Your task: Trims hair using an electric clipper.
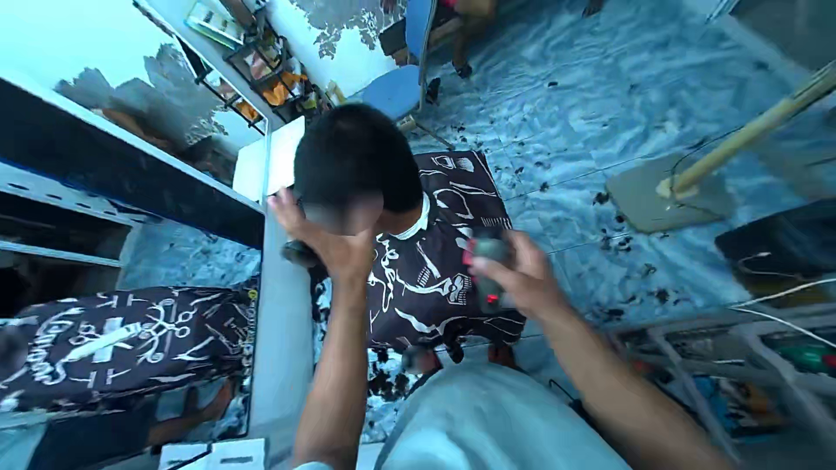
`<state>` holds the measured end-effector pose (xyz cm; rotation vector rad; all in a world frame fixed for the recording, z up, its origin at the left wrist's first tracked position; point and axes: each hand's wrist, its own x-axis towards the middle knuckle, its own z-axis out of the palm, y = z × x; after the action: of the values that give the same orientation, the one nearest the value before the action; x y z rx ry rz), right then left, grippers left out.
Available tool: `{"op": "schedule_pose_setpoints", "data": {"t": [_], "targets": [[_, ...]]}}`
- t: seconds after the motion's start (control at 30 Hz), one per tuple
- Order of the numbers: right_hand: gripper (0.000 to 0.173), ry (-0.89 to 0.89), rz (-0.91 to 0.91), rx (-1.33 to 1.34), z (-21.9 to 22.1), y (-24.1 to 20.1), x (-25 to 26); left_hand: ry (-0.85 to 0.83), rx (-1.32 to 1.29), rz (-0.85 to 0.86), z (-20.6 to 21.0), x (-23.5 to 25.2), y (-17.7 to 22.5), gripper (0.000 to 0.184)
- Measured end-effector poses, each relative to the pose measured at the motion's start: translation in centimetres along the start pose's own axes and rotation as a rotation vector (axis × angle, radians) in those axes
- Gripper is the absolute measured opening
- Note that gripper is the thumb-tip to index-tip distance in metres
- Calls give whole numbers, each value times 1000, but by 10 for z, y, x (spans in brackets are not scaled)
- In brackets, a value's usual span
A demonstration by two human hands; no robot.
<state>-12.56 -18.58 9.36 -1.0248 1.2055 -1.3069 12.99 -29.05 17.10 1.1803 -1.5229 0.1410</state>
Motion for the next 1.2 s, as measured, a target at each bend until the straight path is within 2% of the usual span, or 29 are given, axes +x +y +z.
{"op": "schedule_pose_setpoints", "data": {"t": [0.1,0.23,0.37,0.6,0.9,1.1,1.2], "targets": [[61,-91,58,-177,71,-4,31,-22,36,-137,18,-36,-21,121],[60,-45,147,-225,104,-5,51,-24,-16,-191,14,-39,-38,117],[59,1,212,-170,109,-10,53,-32,-90,-303,12,-44,-48,119],[52,29,179,-107,112,-22,59,-56,-134,-467,14,-45,-54,127],[49,35,158,-39,121,-37,58,-46,-164,-482,20,-45,-59,130],[50,68,199,-118,120,-33,49,-62,-192,-501,18,-45,-59,130],[52,73,135,-116,128,-40,50,-72,-194,-511,17,-46,-58,130]]}}
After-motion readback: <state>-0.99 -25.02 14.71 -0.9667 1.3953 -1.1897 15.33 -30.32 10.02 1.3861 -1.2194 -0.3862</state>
